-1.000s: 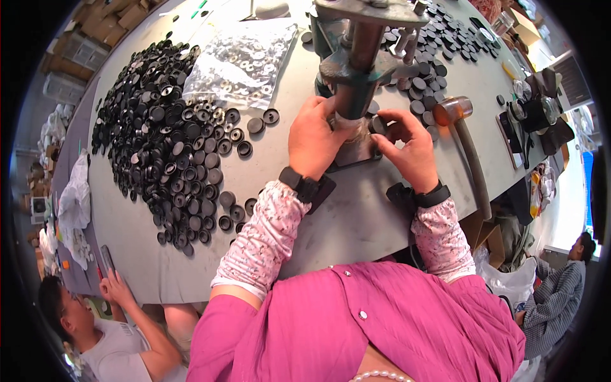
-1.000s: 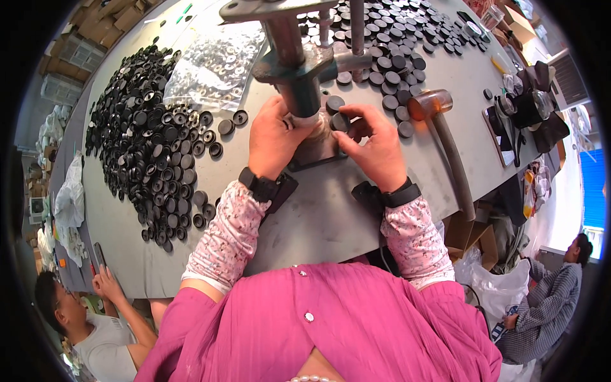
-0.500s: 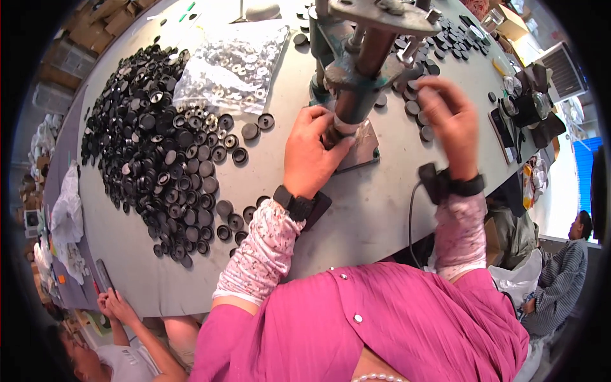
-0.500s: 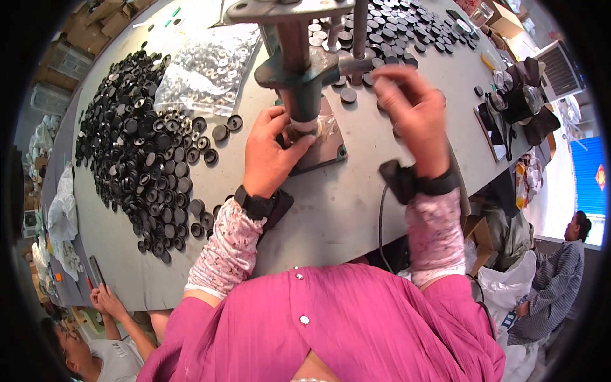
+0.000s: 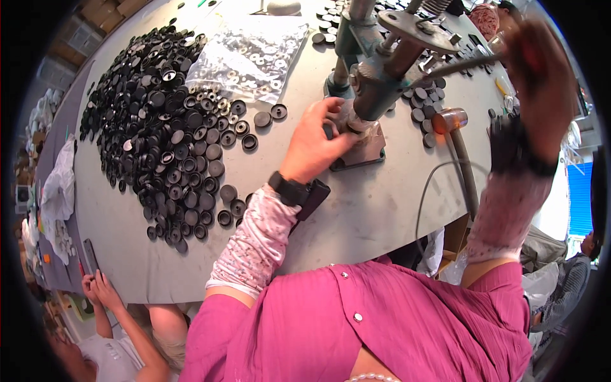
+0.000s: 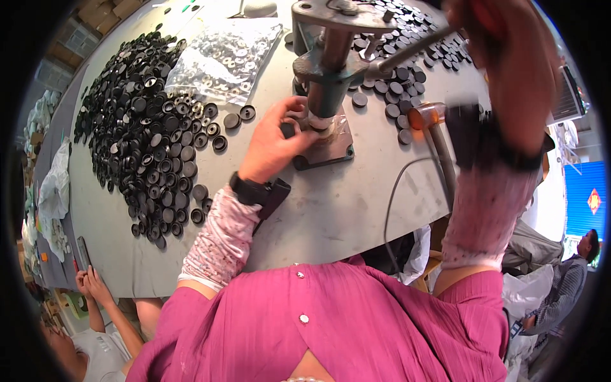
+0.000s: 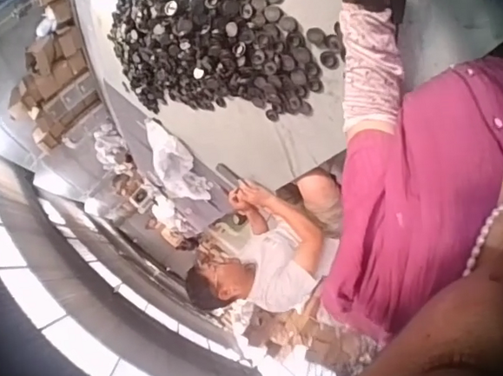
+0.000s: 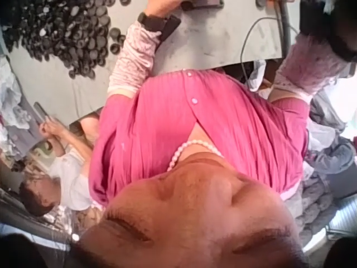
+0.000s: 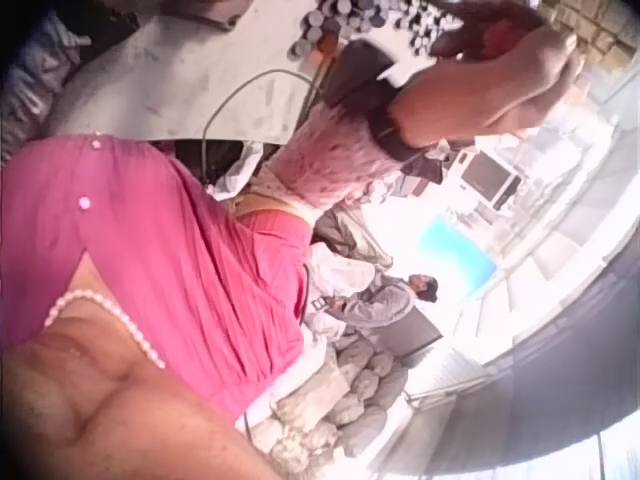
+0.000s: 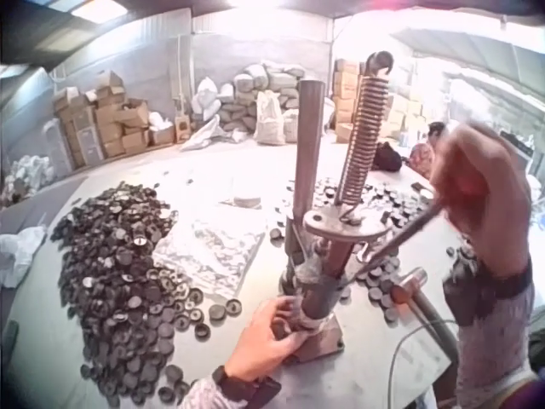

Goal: Assembling small black plastic circular parts using a manual press machine in a manufacturing facility.

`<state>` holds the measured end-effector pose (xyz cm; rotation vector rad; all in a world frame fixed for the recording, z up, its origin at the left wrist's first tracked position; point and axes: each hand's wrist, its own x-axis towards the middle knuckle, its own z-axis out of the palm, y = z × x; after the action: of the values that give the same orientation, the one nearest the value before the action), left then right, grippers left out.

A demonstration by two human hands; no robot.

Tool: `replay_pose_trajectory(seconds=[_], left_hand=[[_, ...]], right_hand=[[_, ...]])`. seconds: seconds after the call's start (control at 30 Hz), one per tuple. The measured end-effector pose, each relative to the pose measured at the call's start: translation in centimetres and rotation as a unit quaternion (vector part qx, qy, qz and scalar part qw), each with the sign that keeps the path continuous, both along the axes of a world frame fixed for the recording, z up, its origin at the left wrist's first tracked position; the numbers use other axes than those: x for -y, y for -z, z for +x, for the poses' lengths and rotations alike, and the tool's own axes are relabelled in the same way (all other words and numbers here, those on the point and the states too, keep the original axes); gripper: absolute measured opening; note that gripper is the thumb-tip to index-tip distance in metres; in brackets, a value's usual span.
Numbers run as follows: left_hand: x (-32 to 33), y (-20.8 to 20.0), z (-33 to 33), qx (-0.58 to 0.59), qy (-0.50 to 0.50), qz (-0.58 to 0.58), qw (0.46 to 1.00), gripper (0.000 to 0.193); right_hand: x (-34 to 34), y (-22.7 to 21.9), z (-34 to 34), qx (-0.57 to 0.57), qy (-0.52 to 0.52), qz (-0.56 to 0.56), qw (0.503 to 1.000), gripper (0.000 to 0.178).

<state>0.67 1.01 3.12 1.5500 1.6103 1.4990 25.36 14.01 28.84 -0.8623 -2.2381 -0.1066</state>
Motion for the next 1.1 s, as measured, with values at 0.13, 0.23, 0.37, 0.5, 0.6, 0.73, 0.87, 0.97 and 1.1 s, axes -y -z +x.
replay_pose_trajectory(seconds=[0.13,0.23,0.37,0.5,0.6,0.73,0.87,0.97,1.1], left_hand=[[1.3,0.6,-4.3,0.42,0.019,-0.091,0.903,0.047],[0.3,-0.3,-3.7,0.5,0.006,-0.091,0.861,0.04],[0.9,-0.8,-2.3,0.488,0.048,-0.149,0.859,0.036],[1.7,-0.2,-2.1,0.356,0.044,-0.179,0.916,0.029],[1.5,-1.0,-0.8,0.293,0.025,-0.198,0.935,0.027],[1.4,-2.0,0.2,0.238,0.077,-0.201,0.947,0.031],[0.2,-0.7,2.2,0.311,0.036,-0.125,0.941,0.035],[0.2,-0.1,2.2,0.172,0.001,-0.071,0.983,0.041],[-0.3,-1.0,3.3,0.097,-0.014,-0.085,0.992,0.038]], right_hand=[[9.2,11.6,1.7,-0.307,-0.256,-0.105,0.91,0.026],[12.9,20.2,5.2,-0.231,-0.222,-0.105,0.942,0.01],[12.0,18.2,4.5,-0.253,-0.289,-0.162,0.909,0.025],[8.3,9.1,-0.2,-0.326,-0.258,-0.151,0.897,0.017],[3.4,3.7,-2.1,-0.235,-0.15,-0.056,0.959,0.013],[-0.5,0.4,-7.2,-0.269,-0.207,-0.16,0.927,0.017],[-2.1,1.7,-8.5,-0.326,-0.258,-0.129,0.901,0.019],[-1.7,0.9,-8.1,-0.288,-0.231,-0.164,0.915,0.02],[-11.0,1.1,-6.1,-0.225,-0.233,-0.264,0.909,0.019]])
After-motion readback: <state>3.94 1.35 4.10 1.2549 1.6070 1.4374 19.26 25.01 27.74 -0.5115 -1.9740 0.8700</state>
